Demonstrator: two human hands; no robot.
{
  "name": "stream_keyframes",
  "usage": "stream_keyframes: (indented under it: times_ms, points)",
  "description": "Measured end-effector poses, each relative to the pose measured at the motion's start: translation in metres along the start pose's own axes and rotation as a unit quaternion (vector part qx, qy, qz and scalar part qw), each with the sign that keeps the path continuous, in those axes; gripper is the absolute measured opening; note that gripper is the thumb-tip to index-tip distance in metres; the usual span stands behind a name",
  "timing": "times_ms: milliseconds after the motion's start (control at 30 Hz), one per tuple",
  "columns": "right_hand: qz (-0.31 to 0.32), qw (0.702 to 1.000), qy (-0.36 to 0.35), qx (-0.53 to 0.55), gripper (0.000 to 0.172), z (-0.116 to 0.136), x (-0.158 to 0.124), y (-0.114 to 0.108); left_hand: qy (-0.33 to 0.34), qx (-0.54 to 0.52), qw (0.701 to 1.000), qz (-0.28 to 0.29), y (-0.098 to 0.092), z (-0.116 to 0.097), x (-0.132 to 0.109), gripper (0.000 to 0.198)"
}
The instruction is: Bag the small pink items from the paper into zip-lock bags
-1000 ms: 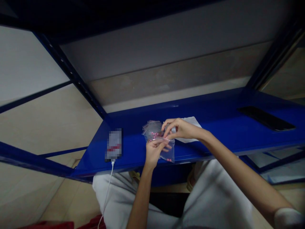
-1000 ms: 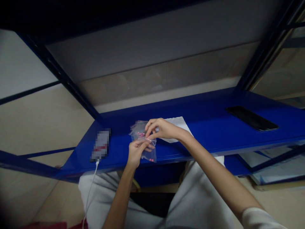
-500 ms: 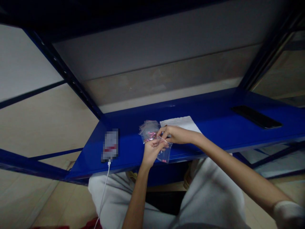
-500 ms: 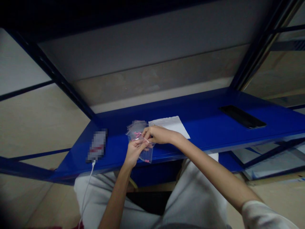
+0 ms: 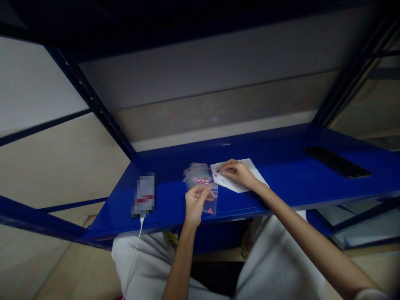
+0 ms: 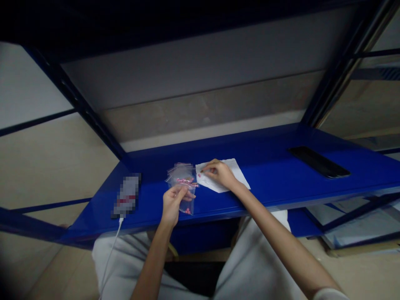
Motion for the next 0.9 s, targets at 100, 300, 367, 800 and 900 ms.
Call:
stream_keyframes:
  times_ms: [100, 300, 367, 800, 900]
  points:
    - [-0.011, 0.999, 0.014, -0.04, 0.023, -0.001, -0.004, 0.008, -0.029, -0.01, 1.0, 0.004, 0.0, 0.003, 0.0, 0.037]
    - [-0.011, 0.994, 0.062, -0.086, 0.015, -0.003, 0.001, 0.019, 0.0, -0.013, 1.0, 0.001, 0.002, -0.002, 0.001, 0.034]
    - [-0.03, 0.996, 0.058, -0.069, 0.013, 0.003, 0.004, 0.013, -0.002, -0.011, 1.0, -0.004, 0.002, -0.002, 0.001, 0.034]
    - [0.19, 0.969, -0.149, 0.045, 0.016, 0.089, 0.02, -0.012, -0.048, 0.002, 0.994, 0.099, 0.013, 0.004, 0.002, 0.037]
    - [0.223, 0.962, -0.153, 0.044, 0.015, 0.087, 0.018, -0.008, -0.058, 0.013, 0.993, 0.106, 0.014, 0.004, 0.001, 0.036]
Point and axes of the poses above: each hand's wrist, its own x-axis towards the middle knuckle, its own y-axis out of the palm, z = x × y, the point moved 6 cm from there along x, towards the middle knuckle, and after that the axes turned 1 degree about -y, right-handed, at the moved point
